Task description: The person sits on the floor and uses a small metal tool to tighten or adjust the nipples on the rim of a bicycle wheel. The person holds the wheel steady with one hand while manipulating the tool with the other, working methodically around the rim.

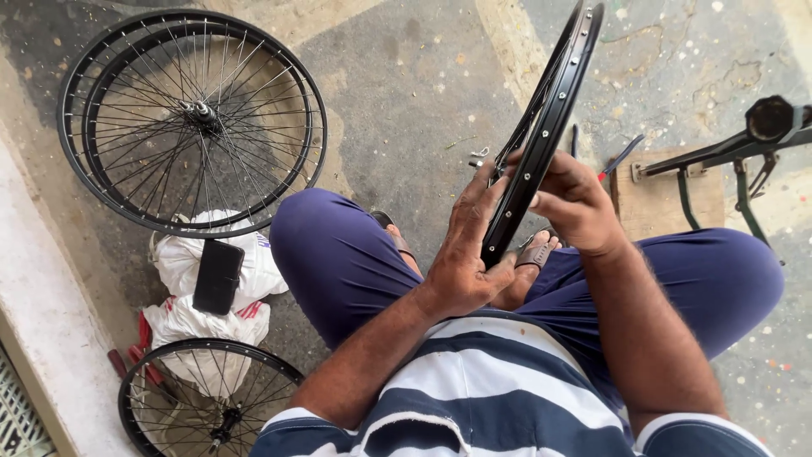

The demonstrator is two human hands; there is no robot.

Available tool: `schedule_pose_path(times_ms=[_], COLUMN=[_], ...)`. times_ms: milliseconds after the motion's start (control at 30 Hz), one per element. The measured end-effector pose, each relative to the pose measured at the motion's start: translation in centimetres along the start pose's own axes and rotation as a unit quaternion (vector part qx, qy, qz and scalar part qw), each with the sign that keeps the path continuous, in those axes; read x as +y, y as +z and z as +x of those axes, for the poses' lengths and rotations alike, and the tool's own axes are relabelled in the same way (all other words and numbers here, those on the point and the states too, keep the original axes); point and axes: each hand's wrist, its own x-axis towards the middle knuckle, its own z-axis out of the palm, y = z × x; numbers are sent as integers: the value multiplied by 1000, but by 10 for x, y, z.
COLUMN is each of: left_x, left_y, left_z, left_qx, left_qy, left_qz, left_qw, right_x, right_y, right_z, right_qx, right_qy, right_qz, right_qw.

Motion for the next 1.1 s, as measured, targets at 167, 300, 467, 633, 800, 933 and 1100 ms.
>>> schedule_pose_path(times_ms=[167, 300, 467, 633, 800, 933, 1100], left_x=[-1, 1, -2, -12, -18, -4, 14], left_y=[-1, -3, -2, 0, -2, -3, -6], left_z=[-2, -1, -3, -24, -44, 0, 38], left_qx=[-3, 3, -5, -13, -32, -29, -28], left_qy=[2, 7, 4, 50, 1, -123, -135], left_qz=[-2, 8, 10, -8, -18, -41, 11], left_qw=[1000, 1000, 1000, 999, 999, 991, 990], right_x=[24, 29, 28, 41, 44, 42, 39], right_y=[22, 16, 1, -14, -30, -26, -15], right_z=[6, 6, -4, -4, -12, -12, -10], right_qx=[235, 218, 62, 161, 286, 281, 201], right_qy=[-245, -211, -161, -176, -231, -261, -291], right_qz=[-502, -447, -5, 90, 61, 34, -49], right_qw=[795, 841, 985, 967, 928, 923, 934])
